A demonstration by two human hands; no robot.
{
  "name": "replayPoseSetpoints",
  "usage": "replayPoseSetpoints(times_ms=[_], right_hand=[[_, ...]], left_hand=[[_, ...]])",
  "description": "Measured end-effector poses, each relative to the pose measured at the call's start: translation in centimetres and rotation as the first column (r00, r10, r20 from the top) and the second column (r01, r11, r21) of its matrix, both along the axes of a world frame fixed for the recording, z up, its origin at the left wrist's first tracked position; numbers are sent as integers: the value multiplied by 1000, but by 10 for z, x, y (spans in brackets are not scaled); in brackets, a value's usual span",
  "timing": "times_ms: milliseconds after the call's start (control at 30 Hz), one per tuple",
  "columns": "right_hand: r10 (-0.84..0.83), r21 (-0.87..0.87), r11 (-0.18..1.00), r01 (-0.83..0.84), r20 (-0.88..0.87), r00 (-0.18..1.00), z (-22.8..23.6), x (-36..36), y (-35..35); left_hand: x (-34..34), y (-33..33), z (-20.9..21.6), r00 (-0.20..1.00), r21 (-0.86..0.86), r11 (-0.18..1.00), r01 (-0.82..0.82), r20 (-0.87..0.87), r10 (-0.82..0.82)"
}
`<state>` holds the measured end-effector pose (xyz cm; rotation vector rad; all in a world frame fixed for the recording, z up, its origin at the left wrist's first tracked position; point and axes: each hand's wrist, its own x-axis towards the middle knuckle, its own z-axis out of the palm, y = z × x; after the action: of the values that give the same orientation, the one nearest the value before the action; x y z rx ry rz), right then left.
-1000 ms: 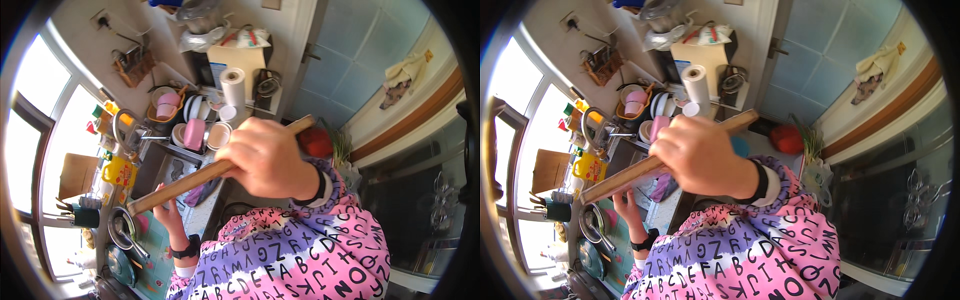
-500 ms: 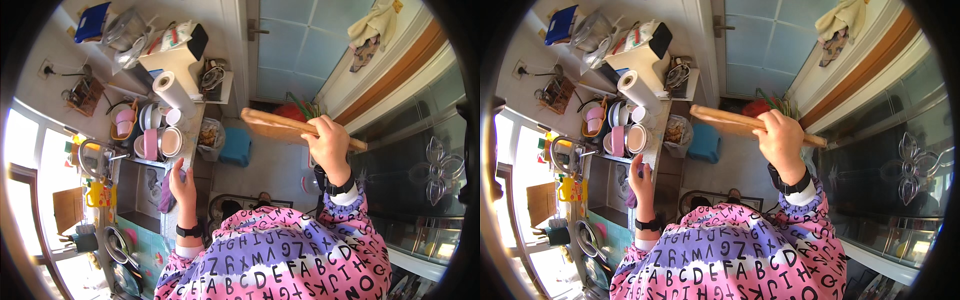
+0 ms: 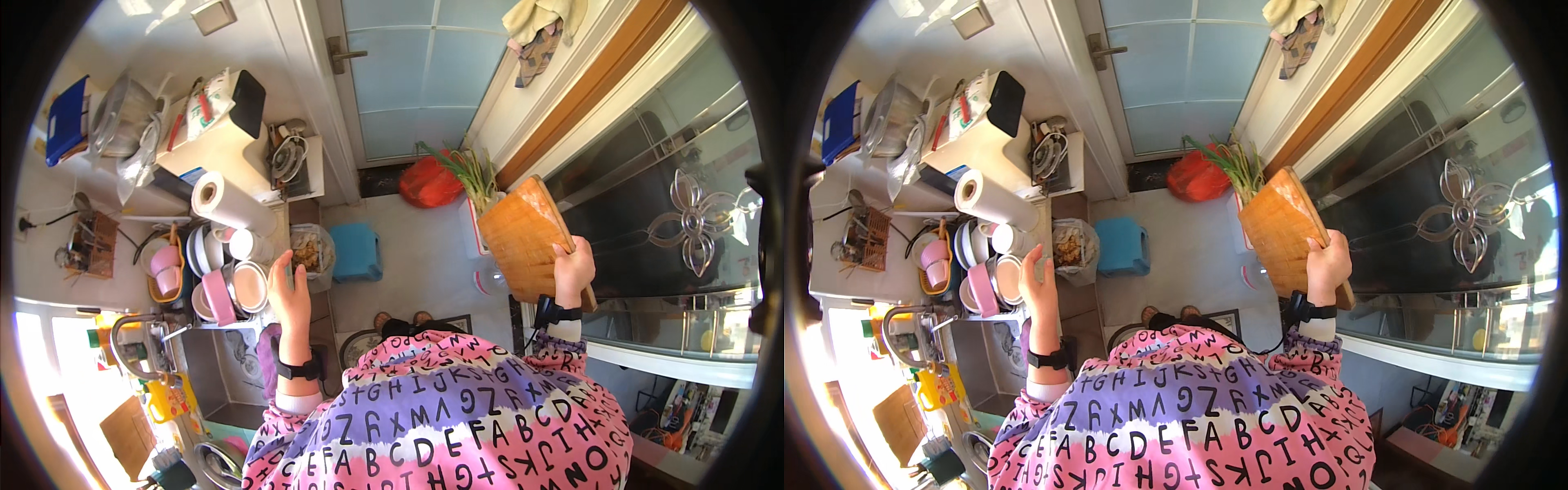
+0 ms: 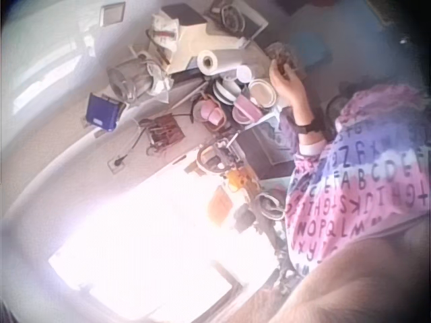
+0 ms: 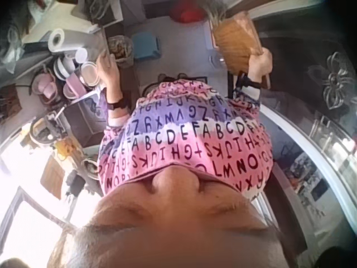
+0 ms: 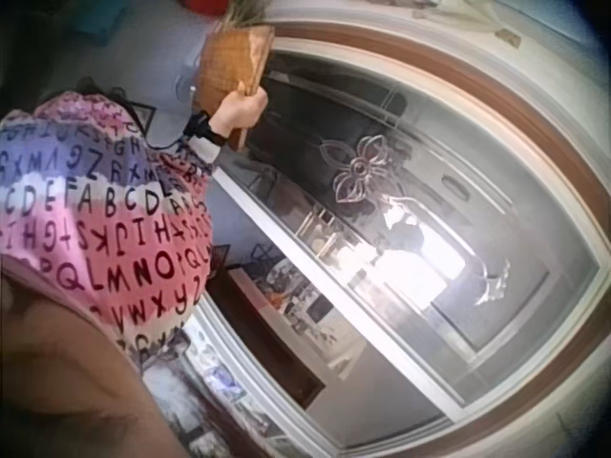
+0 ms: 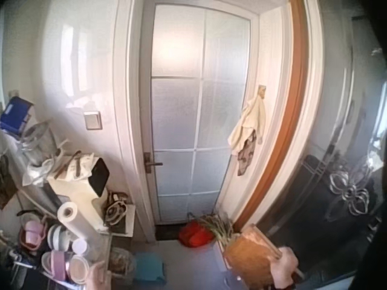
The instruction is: The person washes a wooden cutting board under running water, then wipes the sink and countertop with a cloth. They handle a small white container and a dark cloth, moving items aside to reach the work area and wiping different parts of the counter.
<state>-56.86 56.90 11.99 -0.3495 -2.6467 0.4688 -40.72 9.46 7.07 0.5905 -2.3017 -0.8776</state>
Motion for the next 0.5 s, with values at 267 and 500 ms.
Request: replayPoseSetpoints(times_ms=[267,500], right_hand=[[-183,86,980,180,33,983,-17,-4,34],[-144,48,989,140,72,987,-63,-73,59]], left_hand=[[-56,-1,-11,994,32,994,104,15,-105],[-115,8,-17,992,18,995,95,85,-96]])
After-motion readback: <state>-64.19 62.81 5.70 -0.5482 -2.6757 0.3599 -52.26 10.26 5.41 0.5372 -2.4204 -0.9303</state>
